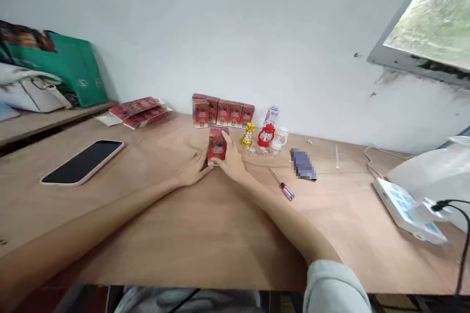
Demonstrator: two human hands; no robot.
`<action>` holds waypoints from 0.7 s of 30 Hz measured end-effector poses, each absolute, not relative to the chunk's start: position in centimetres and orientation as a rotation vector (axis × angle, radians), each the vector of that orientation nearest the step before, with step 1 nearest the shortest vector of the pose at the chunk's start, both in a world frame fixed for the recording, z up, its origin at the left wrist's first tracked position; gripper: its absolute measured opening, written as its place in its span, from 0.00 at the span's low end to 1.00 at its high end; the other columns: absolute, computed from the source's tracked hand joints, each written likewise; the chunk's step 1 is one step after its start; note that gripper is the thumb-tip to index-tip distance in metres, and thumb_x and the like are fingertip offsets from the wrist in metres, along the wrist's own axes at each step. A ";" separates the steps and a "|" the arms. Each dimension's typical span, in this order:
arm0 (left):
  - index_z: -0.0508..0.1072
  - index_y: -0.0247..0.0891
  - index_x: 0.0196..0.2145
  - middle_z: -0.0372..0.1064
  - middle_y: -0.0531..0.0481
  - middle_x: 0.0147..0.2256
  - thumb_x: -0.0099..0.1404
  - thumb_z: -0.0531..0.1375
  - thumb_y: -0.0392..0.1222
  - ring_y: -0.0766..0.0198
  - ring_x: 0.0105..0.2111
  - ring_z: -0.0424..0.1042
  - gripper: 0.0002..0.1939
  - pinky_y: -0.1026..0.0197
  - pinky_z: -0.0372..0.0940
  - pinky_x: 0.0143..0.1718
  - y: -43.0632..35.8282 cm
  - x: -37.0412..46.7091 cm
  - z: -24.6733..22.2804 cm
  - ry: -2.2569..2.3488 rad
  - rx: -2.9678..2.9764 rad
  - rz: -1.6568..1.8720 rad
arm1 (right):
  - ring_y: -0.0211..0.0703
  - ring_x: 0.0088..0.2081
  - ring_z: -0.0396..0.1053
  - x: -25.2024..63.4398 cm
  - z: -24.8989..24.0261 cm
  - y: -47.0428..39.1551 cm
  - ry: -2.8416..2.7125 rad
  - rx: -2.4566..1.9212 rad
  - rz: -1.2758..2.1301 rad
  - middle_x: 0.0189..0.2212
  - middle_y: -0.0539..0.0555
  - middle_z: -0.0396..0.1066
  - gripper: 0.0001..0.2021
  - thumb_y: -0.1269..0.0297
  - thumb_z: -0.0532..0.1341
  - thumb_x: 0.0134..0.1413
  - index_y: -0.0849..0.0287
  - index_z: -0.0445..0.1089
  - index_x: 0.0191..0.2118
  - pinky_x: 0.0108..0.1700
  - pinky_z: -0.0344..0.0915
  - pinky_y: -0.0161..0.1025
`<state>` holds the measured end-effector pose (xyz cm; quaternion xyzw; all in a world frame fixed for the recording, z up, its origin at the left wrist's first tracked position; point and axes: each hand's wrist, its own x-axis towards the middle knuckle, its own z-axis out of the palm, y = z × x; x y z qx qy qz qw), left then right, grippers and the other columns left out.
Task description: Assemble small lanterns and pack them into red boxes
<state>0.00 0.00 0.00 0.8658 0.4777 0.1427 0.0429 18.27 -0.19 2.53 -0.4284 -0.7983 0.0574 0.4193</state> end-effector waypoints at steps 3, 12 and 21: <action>0.40 0.26 0.64 0.35 0.36 0.65 0.65 0.39 0.55 0.53 0.65 0.36 0.37 0.49 0.36 0.63 3.5 -0.1 0.4 1.760 2.473 0.264 | 0.57 0.59 0.56 17.2 3.5 2.8 -1.994 -1.180 0.136 0.62 0.61 0.50 0.42 0.61 0.61 0.51 0.55 0.35 0.65 0.56 0.59 0.55; 0.39 0.42 0.65 0.32 0.38 0.65 0.63 0.41 0.58 0.40 0.64 0.34 0.36 0.34 0.36 0.58 13.4 -2.0 1.3 2.071 2.226 0.283 | 0.53 0.44 0.69 11.9 3.7 12.8 -1.821 -1.567 -0.015 0.50 0.63 0.62 0.39 0.67 0.54 0.58 0.51 0.25 0.66 0.46 0.65 0.51; 0.35 0.36 0.65 0.30 0.36 0.65 0.63 0.41 0.58 0.46 0.65 0.34 0.39 0.34 0.34 0.59 15.3 -2.6 1.5 2.097 2.214 0.251 | 0.52 0.43 0.70 10.3 1.9 14.8 -1.913 -1.605 0.082 0.65 0.64 0.41 0.36 0.73 0.49 0.56 0.50 0.30 0.66 0.46 0.66 0.53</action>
